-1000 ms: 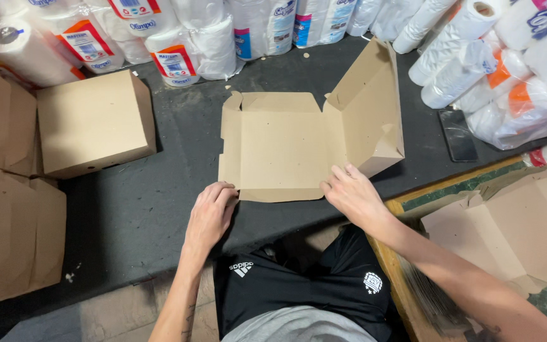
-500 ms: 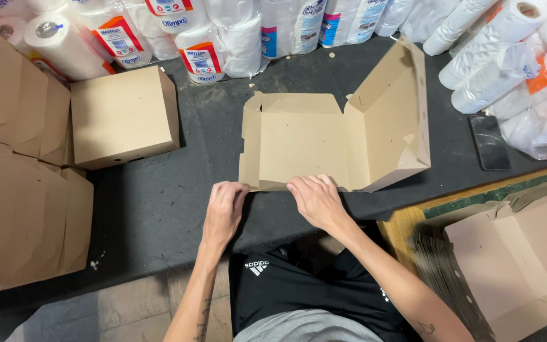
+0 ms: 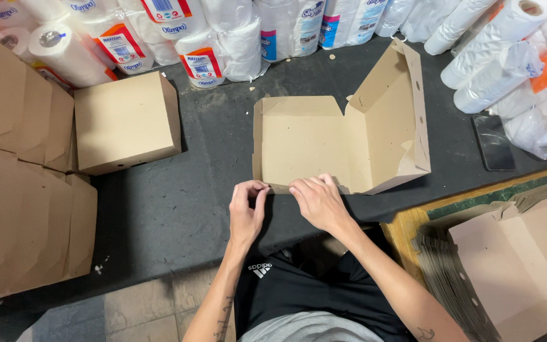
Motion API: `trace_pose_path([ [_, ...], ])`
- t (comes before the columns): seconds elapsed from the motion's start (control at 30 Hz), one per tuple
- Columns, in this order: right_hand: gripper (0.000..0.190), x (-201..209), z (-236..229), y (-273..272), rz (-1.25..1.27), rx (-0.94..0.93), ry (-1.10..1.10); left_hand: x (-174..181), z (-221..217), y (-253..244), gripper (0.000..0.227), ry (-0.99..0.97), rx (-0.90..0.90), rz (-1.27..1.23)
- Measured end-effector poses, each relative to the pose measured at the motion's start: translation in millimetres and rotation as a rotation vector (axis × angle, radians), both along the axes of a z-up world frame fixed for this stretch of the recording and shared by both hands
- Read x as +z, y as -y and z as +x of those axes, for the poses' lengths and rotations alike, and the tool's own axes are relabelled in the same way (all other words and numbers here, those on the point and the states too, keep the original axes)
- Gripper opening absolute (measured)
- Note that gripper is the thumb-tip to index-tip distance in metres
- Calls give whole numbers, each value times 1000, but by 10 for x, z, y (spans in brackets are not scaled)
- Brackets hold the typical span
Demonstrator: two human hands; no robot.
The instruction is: The person assembles cardboard boxes by folding the pre-cut flaps and stacking the finished boxes on a table.
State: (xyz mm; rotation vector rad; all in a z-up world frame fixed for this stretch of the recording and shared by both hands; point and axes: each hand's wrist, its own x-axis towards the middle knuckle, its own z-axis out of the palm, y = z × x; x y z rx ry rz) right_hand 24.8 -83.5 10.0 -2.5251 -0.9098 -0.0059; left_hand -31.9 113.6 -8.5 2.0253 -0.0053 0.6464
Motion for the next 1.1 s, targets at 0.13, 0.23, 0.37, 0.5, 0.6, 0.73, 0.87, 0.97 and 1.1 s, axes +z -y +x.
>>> trace_pose_path([
  [0.13, 31, -41, 17, -2, -2, -11, -13, -81, -17, -84, 16, -32, 81, -177],
  [0.23, 28, -64, 19, -7, -17, -16, 6, -117, 1, -70, 19, -33, 63, -175],
  [0.37, 27, -75, -26, -21, -33, -23, 16, -2, -20, -7, 19, -25, 34, -69],
  [0.5, 26, -132, -50, -31, -16, 9, 63, 12, -35, -2, 17, -58, -24, 206],
  [0.6, 21, -149, -97, -106, 5, 68, 130, 13, -93, -70, 16, -89, -2, 296],
  [0.73, 11, -276, -173, -245, 2, 146, 213, 232, -226, -222, 17, -205, 4, 317],
  [0.87, 10, -261, -281, -162, 39, 241, 187, 574, -294, -388, 9, -271, -51, 103],
  [0.97, 11, -321, -328, 71, 37, 496, 119, 687, -236, -477, 7, -265, -92, 203],
  [1.1, 8, -245, -232, 613, -110, 649, 130, 687, -99, -591, 29, -340, -186, 516],
])
